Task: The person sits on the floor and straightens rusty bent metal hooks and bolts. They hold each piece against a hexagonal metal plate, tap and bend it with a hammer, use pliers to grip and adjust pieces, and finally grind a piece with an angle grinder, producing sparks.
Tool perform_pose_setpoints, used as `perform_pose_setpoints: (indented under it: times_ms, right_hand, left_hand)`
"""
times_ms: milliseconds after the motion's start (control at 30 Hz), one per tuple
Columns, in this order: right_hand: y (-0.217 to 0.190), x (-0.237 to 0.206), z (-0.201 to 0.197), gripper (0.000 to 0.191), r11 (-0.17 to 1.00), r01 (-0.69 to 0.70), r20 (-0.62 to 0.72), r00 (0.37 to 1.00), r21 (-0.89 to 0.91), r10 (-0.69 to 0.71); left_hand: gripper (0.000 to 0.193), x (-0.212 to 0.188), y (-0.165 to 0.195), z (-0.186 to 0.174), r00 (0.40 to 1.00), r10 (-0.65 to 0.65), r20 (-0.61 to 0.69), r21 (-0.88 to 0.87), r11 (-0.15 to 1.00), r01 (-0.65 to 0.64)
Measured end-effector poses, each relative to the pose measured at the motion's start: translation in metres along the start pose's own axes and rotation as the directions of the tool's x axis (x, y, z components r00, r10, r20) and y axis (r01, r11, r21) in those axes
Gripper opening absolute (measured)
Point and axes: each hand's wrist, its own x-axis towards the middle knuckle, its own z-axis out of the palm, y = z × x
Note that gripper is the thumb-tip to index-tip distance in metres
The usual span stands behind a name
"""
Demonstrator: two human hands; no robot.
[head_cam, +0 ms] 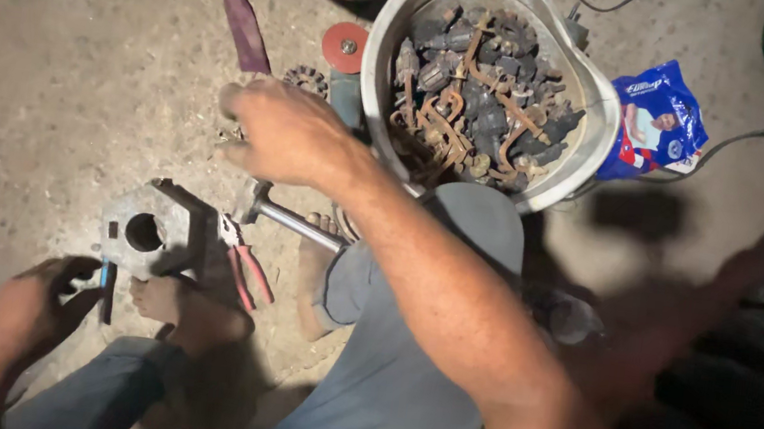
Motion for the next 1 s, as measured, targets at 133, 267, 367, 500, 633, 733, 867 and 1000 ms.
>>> perform_pose_setpoints:
  times_ms: [133,267,367,500,633,733,867,1000]
  right_hand:
    - [0.005,-0.011,-0.005,0.043,0.995,-0.092,-0.010,0.996,0.034,0.092]
    - [0.018,-0.020,-0.021,0.051,0.998,0.069,-0.182,0.981,0.006,-0.067]
    - [0.050,-0.047,-0.055,0.048,0.943,-0.047,-0.330,0.930,0.329,0.162]
    - [0.141,-0.117,-0.105,0.027,0.840,0.263,-0.799,0.528,0.475,0.287]
    - [0.231,-0.178,-0.069,0.033,0.914,-0.374,-0.877,0.373,0.157,0.303]
    - [0.272,-0.203,-0.022,0.020,0.877,-0.297,-0.799,0.373,0.378,0.471]
    - [0.290,-0.224,0.007,0.015,0.865,-0.498,-0.855,0.421,0.060,0.302]
    - [0.279,-0.229,0.012,0.036,0.796,-0.585,-0.822,0.524,-0.156,0.223]
  left_hand:
    - [0.047,-0.039,-0.021,-0.005,0.994,-0.109,0.021,0.063,0.992,0.108]
    - [0.049,-0.050,-0.053,0.037,0.984,-0.167,-0.053,0.010,0.986,0.168]
    - [0.048,-0.033,-0.085,0.076,0.966,-0.146,0.215,0.135,0.984,0.119]
    - [0.048,-0.032,-0.121,0.102,0.987,-0.035,0.157,0.015,0.999,0.033]
    - [0.052,-0.033,-0.134,0.105,0.980,-0.167,0.107,-0.043,0.984,0.172]
    - [0.049,-0.030,-0.136,0.108,0.965,-0.198,0.169,0.021,0.980,0.198]
    - [0.051,-0.030,-0.137,0.117,0.964,-0.150,0.221,-0.014,0.988,0.157]
    - [0.054,-0.030,-0.134,0.119,0.993,-0.076,0.093,-0.073,0.994,0.083]
